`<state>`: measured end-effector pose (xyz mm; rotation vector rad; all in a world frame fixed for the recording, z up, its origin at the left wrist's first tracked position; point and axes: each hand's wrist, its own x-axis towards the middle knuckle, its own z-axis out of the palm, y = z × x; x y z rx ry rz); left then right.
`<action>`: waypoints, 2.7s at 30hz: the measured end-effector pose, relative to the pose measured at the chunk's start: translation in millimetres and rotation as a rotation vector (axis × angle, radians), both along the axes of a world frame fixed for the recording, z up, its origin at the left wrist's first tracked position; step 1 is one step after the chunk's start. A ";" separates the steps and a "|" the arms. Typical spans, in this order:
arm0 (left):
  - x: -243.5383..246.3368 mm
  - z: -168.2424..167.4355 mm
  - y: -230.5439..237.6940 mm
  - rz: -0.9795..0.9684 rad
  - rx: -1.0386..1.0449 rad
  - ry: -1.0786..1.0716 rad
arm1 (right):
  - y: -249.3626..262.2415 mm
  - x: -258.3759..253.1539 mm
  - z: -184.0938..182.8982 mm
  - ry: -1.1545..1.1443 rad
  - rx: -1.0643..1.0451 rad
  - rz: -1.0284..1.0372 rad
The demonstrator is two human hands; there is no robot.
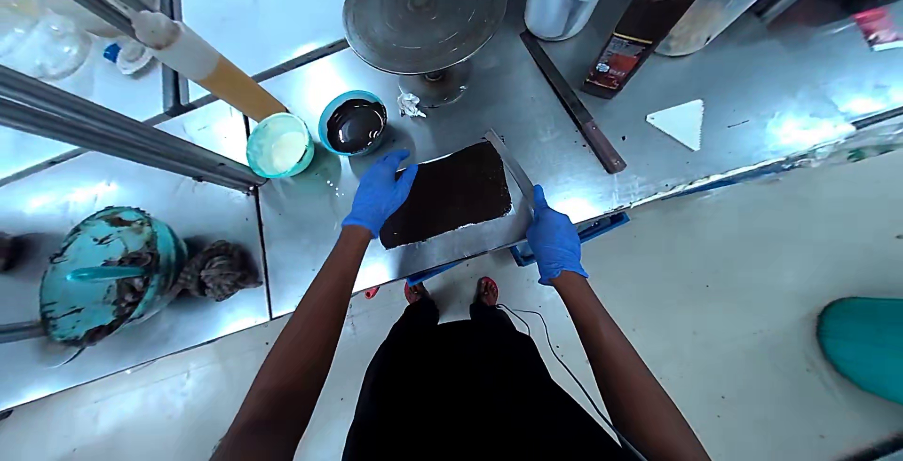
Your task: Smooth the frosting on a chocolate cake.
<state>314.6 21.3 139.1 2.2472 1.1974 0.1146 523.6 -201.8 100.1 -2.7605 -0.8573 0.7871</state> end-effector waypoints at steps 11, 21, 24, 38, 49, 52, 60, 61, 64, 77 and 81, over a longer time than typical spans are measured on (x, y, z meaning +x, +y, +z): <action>58.4 -5.0 46.0 -0.178 -0.080 0.031 | -53.7 13.7 -37.6 0.142 0.435 -0.144; 61.9 -24.7 42.2 -0.223 -0.106 0.052 | -1.6 -3.6 -17.7 0.066 0.145 -0.098; 60.1 -24.4 44.2 -0.227 -0.094 0.019 | -5.8 -8.9 -13.6 0.059 0.112 -0.102; 52.6 -15.4 53.0 -0.131 -0.133 -0.022 | -8.4 -25.3 -6.7 0.121 0.098 -0.158; 47.3 -18.0 47.6 -0.138 -0.118 -0.024 | -13.9 -44.0 -5.3 0.130 0.082 -0.176; 43.2 -18.4 50.3 -0.130 -0.131 -0.041 | -18.9 -46.5 -7.0 0.145 0.094 -0.191; 30.1 -15.2 52.5 -0.097 -0.140 -0.081 | -44.7 -55.0 -14.8 0.157 0.102 -0.217; 27.3 -14.0 51.5 -0.091 -0.148 -0.092 | -50.3 -57.1 -14.7 0.157 0.105 -0.220; 12.8 -11.0 51.2 -0.070 -0.146 -0.145 | -82.4 -66.5 -14.6 0.187 0.259 -0.215; -158.0 -58.4 -33.4 0.421 -0.221 -0.441 | -146.2 -59.4 -6.6 1.349 0.877 -0.498; -166.5 -53.2 -31.8 0.476 -0.245 -0.483 | -117.9 -51.6 -8.1 1.554 0.945 -0.434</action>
